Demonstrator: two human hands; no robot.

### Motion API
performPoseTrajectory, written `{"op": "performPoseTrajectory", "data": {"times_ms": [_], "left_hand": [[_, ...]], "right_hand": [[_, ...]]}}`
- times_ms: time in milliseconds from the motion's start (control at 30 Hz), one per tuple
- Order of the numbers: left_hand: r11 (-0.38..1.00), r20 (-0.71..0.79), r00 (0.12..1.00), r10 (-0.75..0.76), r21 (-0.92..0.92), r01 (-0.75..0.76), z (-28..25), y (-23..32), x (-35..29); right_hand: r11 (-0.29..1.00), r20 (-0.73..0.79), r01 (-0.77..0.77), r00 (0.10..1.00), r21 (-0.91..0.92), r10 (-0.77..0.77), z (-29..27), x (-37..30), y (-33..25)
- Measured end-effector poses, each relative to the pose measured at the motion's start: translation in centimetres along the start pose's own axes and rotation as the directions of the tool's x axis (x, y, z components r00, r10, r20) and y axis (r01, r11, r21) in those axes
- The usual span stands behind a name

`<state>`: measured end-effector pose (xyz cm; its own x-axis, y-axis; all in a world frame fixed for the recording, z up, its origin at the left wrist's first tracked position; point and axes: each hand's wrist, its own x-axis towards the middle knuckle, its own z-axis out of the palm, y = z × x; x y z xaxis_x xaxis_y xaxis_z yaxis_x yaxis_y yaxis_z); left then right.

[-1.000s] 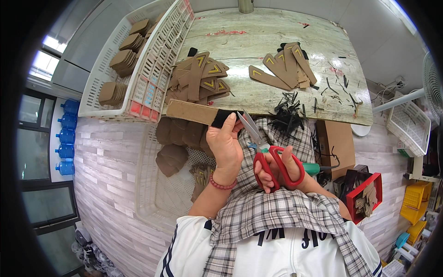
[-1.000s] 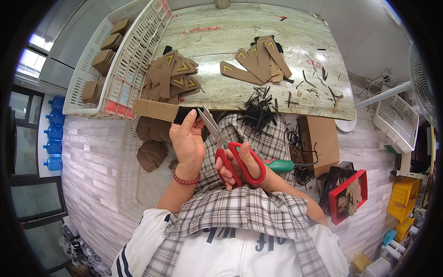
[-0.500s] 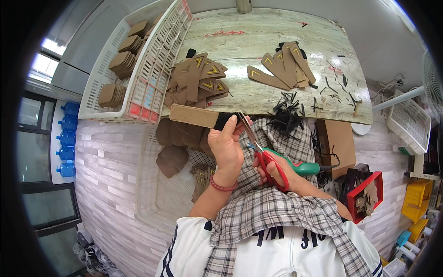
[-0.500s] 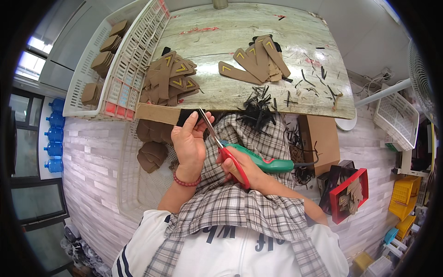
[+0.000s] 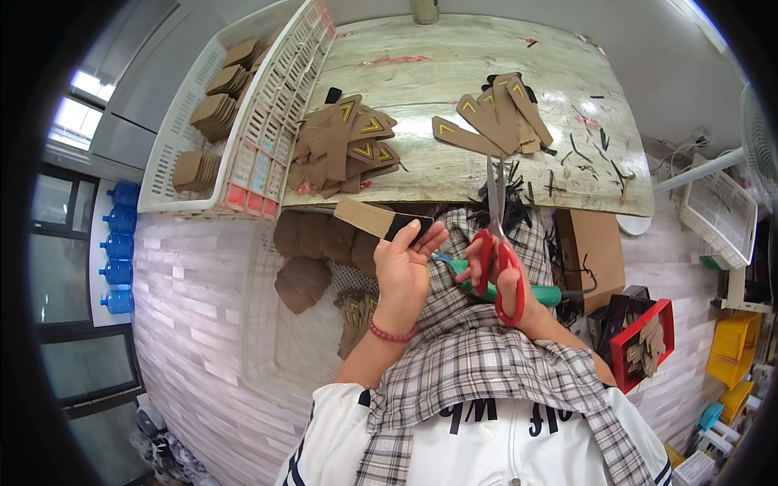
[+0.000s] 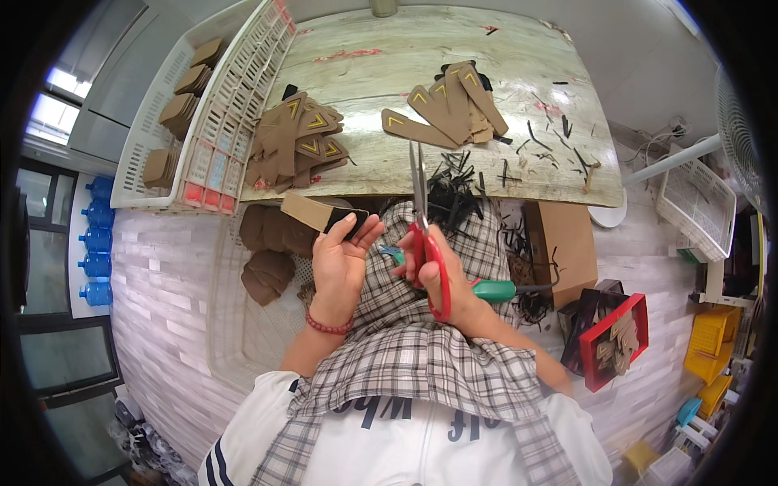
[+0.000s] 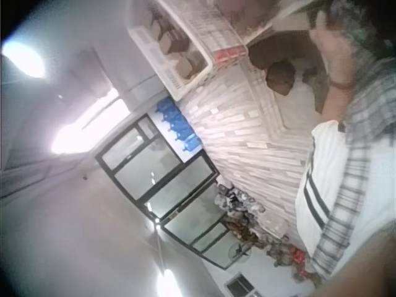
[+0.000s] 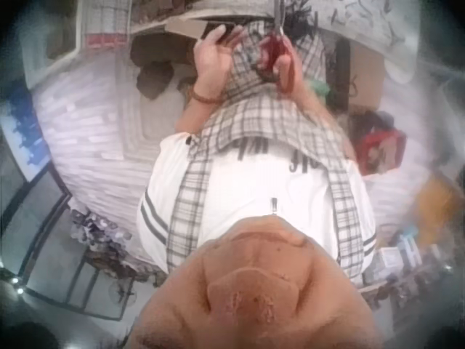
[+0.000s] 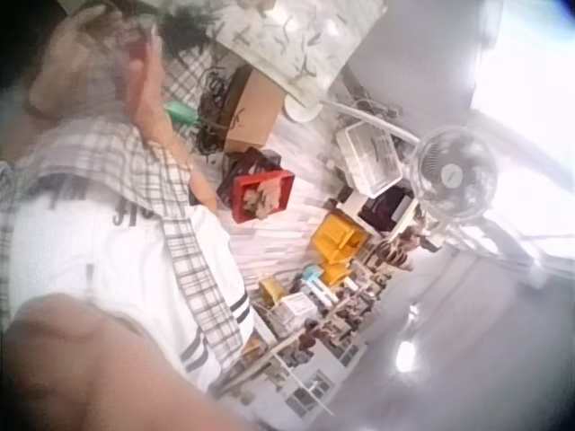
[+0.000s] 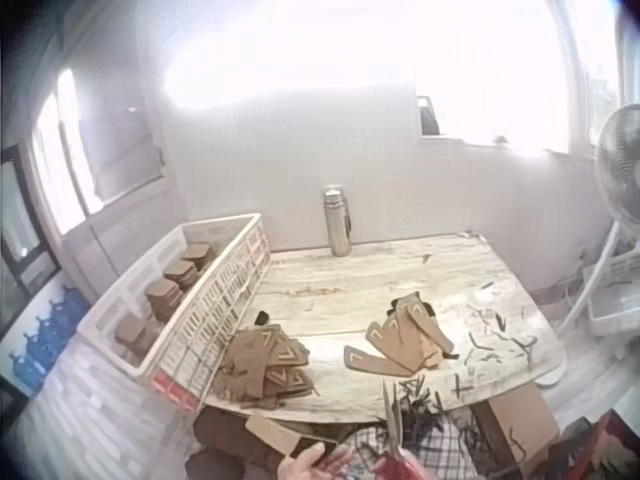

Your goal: The person uses a rotary tool to trim the edges of small cardboard pieces and then uses scissors to cut and refine the edges. The person handles the cardboard pieces one at a time, switching between tools as needed.

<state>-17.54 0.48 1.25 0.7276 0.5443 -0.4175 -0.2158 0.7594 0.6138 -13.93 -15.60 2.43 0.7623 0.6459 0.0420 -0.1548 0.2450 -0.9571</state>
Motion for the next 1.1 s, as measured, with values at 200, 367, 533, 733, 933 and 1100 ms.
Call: {"op": "performPoseTrajectory", "data": {"times_ms": [200,367,533,733,933,1100], "left_hand": [[0.983,0.149,0.98,0.132,0.107,-0.148,0.5,0.8,0.0],[0.967,0.185,0.966,0.18,0.148,-0.208,0.6,0.9,-0.4],[0.959,0.237,0.958,0.16,0.191,-0.207,0.9,0.4,-0.1],[0.942,0.25,0.952,0.177,0.238,-0.238,1.6,0.5,-0.3],[0.899,0.197,0.956,0.216,0.341,-0.273,2.1,0.3,-0.7],[0.805,0.264,0.93,0.257,0.473,-0.357,3.0,-0.4,-1.3]], "right_hand": [[0.751,-0.378,-0.252,0.926,-0.61,0.003,-6.1,2.0,1.4],[0.289,-0.627,-0.576,0.768,-0.765,-0.129,-15.4,6.2,-0.8],[-0.027,-0.627,-0.638,0.763,-0.77,-0.159,-23.0,7.6,-0.7],[-0.045,-0.43,-0.485,0.81,-0.873,-0.398,-24.6,7.9,0.0],[0.347,-0.207,-0.012,0.822,-0.938,-0.531,-16.7,7.3,-1.5],[0.758,-0.08,0.216,0.939,-0.616,-0.334,-4.0,4.6,-2.6]]}}
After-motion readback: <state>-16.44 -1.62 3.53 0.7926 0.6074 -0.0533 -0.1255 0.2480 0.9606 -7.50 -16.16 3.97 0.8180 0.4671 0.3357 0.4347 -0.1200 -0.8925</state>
